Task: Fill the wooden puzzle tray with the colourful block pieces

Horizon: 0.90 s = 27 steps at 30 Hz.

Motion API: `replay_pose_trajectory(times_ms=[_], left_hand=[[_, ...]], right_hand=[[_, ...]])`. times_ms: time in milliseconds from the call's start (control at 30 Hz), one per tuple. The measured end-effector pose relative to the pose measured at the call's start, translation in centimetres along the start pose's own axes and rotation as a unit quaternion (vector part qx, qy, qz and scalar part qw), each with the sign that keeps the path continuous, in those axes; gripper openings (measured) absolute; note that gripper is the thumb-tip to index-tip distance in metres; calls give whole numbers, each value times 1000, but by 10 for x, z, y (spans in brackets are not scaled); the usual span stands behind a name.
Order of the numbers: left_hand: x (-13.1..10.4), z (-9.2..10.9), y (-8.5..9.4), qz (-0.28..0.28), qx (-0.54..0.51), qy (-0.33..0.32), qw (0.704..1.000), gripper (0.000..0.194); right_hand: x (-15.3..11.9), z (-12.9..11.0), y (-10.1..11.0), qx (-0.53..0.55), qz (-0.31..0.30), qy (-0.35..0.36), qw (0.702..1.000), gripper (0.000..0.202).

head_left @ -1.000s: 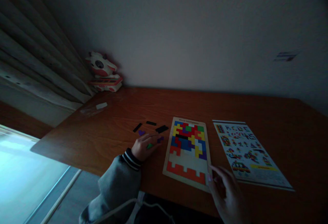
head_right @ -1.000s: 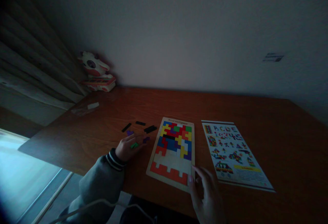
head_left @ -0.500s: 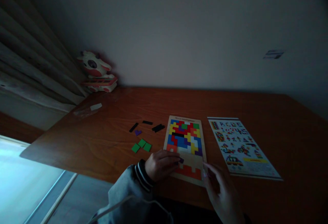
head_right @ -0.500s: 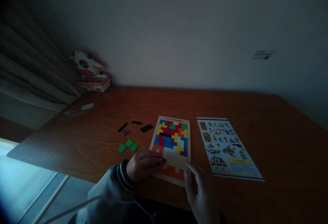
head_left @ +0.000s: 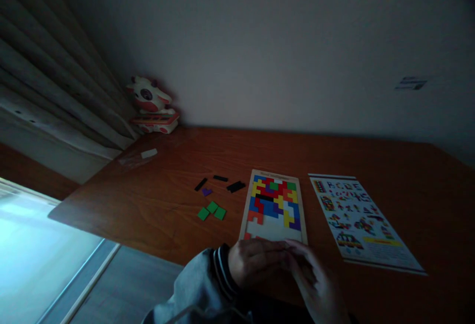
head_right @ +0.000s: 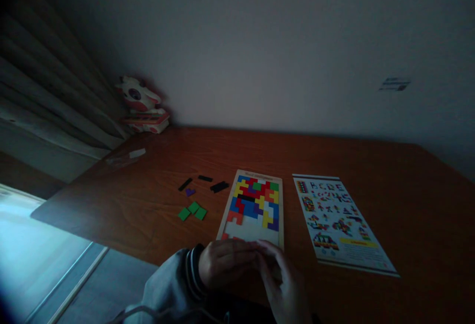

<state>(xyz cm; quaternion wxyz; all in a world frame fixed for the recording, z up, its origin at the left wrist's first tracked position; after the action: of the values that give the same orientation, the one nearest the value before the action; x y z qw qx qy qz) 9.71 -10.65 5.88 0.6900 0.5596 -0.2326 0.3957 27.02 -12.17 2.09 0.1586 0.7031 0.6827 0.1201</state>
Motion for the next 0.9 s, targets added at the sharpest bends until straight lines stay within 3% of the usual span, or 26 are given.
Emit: replay_pose_trajectory(times_ms=[100, 233, 333, 400, 667, 900], left_hand=[[-12, -8, 16, -8, 83, 28, 996, 28], [-47, -32, 61, -21, 207, 116, 971, 25], [-72, -47, 93, -29, 290, 170, 941, 22], [-81, -54, 102, -42, 299, 190, 934, 23], [-81, -56, 90, -86, 274, 191, 939, 21], [-82, -57, 90, -86, 277, 195, 937, 20]], right_hand=[[2, 9, 8, 4, 41, 2, 999, 29], [10, 20, 16, 14, 54, -9, 998, 33], [17, 18, 18, -23, 83, -5, 996, 33], [22, 12, 16, -59, 87, 8, 994, 31], [32, 5, 4, -147, 58, 83, 984, 24], [27, 8, 0, -200, 91, 112, 969, 20]])
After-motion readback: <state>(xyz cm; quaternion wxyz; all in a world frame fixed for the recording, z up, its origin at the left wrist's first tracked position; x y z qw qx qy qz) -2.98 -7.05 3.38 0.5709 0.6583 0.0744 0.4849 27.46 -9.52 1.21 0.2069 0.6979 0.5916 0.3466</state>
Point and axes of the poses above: each hand's wrist, its own x-axis towards the middle knuckle, its own y-axis out of the back of the hand, z = x × y, the point moved 5 cm from there along x, towards the middle knuckle, and after that the axes turned 12 degrees about -y, right-handed, at the moved point
